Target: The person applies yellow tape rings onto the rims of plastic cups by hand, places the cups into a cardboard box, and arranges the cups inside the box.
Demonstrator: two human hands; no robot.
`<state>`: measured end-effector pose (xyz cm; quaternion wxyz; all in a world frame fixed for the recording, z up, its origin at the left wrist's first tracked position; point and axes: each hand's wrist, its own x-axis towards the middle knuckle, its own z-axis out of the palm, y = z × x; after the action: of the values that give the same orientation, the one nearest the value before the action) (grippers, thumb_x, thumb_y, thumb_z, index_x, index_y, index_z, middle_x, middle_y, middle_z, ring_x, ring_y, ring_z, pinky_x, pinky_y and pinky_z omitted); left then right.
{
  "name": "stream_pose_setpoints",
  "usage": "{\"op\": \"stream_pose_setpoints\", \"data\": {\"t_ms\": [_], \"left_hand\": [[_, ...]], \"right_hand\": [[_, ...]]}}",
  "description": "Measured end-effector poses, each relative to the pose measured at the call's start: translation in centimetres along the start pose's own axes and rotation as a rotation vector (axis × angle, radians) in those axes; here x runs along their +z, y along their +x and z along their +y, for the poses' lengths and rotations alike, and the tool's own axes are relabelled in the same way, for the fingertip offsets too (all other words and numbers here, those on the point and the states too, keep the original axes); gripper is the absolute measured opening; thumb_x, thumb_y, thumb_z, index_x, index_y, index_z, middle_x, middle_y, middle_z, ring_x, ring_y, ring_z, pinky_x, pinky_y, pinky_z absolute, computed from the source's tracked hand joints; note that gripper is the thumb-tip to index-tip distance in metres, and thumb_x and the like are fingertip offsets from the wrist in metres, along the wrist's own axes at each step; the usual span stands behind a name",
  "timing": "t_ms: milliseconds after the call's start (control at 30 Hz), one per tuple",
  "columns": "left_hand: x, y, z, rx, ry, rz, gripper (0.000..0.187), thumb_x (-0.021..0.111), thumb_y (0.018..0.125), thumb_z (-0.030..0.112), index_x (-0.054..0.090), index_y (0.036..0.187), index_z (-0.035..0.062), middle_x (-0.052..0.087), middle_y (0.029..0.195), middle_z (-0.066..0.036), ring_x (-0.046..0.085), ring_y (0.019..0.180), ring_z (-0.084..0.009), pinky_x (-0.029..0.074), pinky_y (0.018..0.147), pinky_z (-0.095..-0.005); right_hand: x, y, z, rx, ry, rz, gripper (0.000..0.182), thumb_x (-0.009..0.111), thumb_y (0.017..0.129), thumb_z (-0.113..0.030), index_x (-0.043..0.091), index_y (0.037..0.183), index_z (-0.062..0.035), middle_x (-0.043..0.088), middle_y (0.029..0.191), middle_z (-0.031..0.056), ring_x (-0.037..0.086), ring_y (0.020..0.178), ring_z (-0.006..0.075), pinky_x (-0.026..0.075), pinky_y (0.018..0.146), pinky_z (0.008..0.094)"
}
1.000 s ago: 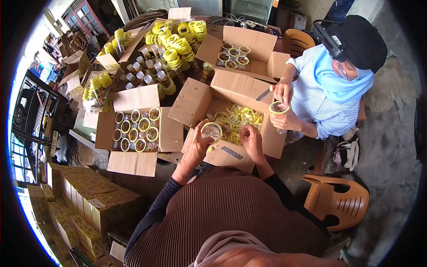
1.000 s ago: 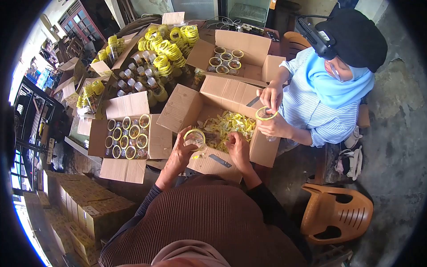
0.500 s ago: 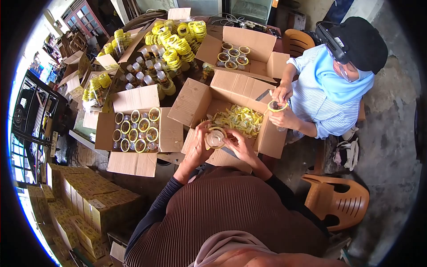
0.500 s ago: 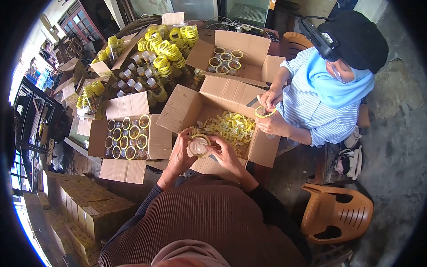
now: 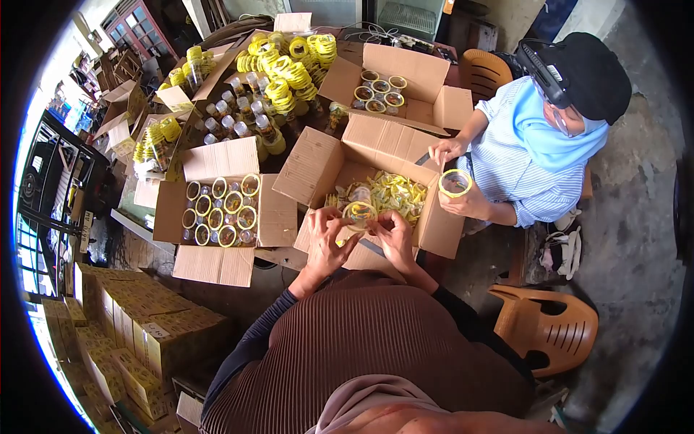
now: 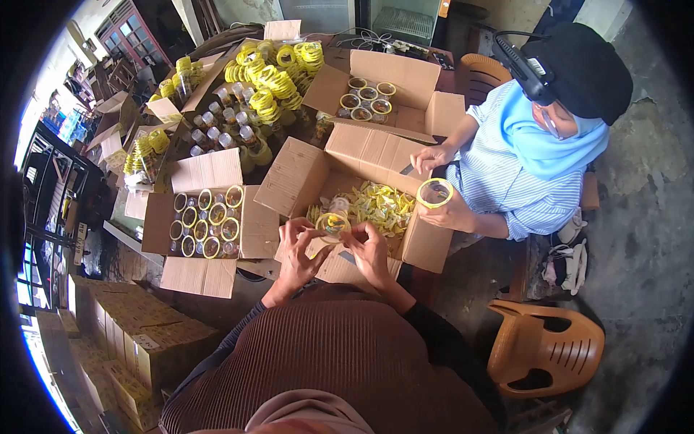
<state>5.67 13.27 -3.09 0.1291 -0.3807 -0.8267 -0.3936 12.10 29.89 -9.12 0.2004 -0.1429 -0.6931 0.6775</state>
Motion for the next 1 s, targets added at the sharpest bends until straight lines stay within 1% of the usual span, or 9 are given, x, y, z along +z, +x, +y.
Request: {"op": "stream_pose_setpoints", "data": {"t_ms": [167,267,433,533,633,700,767,867,1000], "left_hand": [[1.2,0.2,0.0,-0.024,-0.068,0.009,0.023,0.077,0.077,0.018,0.070,0.095,0.0065,0.055,0.099,-0.009,0.048,0.096,-0.0274,0.040,0.084,-0.0408],[1.9,-0.2,-0.8,-0.139,-0.112,0.001,0.017,0.075,0.077,0.011,0.069,0.090,0.0007,0.058,0.095,-0.012,0.052,0.092,-0.0287,0.043,0.082,-0.0390],[1.6,0.2,-2.5,-0.187,-0.124,0.065,0.012,0.072,0.079,0.008,0.069,0.088,0.0006,0.063,0.093,-0.012,0.058,0.087,-0.0283,0.046,0.078,-0.0377],[0.6,0.5,-3.6,-0.095,0.030,0.090,0.009,0.070,0.082,0.010,0.070,0.087,0.0022,0.066,0.093,-0.008,0.056,0.081,-0.0280,0.047,0.074,-0.0371],[-0.2,0.5,-3.5,-0.178,0.003,0.010,0.010,0.071,0.082,0.010,0.070,0.088,0.0019,0.066,0.092,-0.008,0.057,0.082,-0.0271,0.047,0.074,-0.0367],[-0.2,0.5,-3.5,-0.216,-0.052,-0.009,0.012,0.070,0.082,0.009,0.070,0.091,0.0003,0.067,0.092,-0.009,0.060,0.083,-0.0275,0.049,0.074,-0.0362],[0.0,0.3,-3.6,-0.165,-0.129,0.007,0.011,0.067,0.084,0.004,0.070,0.094,-0.0010,0.067,0.093,-0.011,0.066,0.073,-0.0234,0.053,0.063,-0.0310],[0.2,0.1,-3.3,-0.336,-0.320,-0.074,0.014,0.064,0.086,0.000,0.069,0.099,-0.0033,0.066,0.092,-0.011,0.068,0.069,-0.0191,0.055,0.060,-0.0274],[0.1,0.3,-2.5,-0.278,-0.287,-0.025,0.019,0.063,0.086,-0.001,0.069,0.103,-0.0021,0.065,0.089,-0.011,0.066,0.065,-0.0166,0.055,0.059,-0.0280]], "right_hand": [[1.6,-1.0,-2.4,-0.213,-0.236,0.083,0.015,0.073,0.083,-0.004,0.058,0.082,-0.0001,0.064,0.075,0.0093,0.062,0.065,0.0148,0.050,0.060,0.0285],[1.7,-1.0,-2.2,-0.369,-0.269,-0.120,0.013,0.072,0.082,-0.003,0.060,0.083,0.0003,0.064,0.079,0.0134,0.065,0.073,0.0235,0.050,0.063,0.0329],[0.3,-0.8,-0.5,-0.200,-0.288,-0.381,0.016,0.073,0.081,-0.013,0.063,0.081,-0.0009,0.063,0.077,0.0131,0.063,0.072,0.0285,0.050,0.065,0.0366],[-2.1,-1.0,3.0,-0.215,-0.657,-0.384,0.035,0.079,0.074,-0.029,0.064,0.097,-0.0067,0.062,0.082,0.0112,0.062,0.080,0.0299,0.049,0.074,0.0405],[-3.3,-0.9,4.4,-0.336,-1.030,-0.285,0.034,0.079,0.074,-0.028,0.066,0.098,-0.0061,0.064,0.092,0.0110,0.063,0.084,0.0292,0.051,0.075,0.0385],[-3.7,-0.7,5.5,-0.247,-0.949,-0.299,0.037,0.079,0.072,-0.028,0.066,0.100,-0.0069,0.063,0.090,0.0116,0.061,0.087,0.0299,0.049,0.079,0.0395],[-4.1,-0.4,6.7,-0.158,-0.866,-0.310,0.040,0.080,0.070,-0.028,0.065,0.102,-0.0077,0.062,0.089,0.0122,0.059,0.090,0.0307,0.046,0.083,0.0405],[-4.7,0.4,7.1,-0.029,-0.760,-0.334,0.035,0.079,0.072,-0.026,0.067,0.097,-0.0057,0.063,0.086,0.0123,0.061,0.087,0.0303,0.047,0.081,0.0402],[-5.3,1.0,6.2,0.057,-0.701,-0.317,0.026,0.078,0.074,-0.021,0.067,0.091,-0.0028,0.064,0.081,0.0130,0.063,0.077,0.0299,0.049,0.072,0.0407]]}}
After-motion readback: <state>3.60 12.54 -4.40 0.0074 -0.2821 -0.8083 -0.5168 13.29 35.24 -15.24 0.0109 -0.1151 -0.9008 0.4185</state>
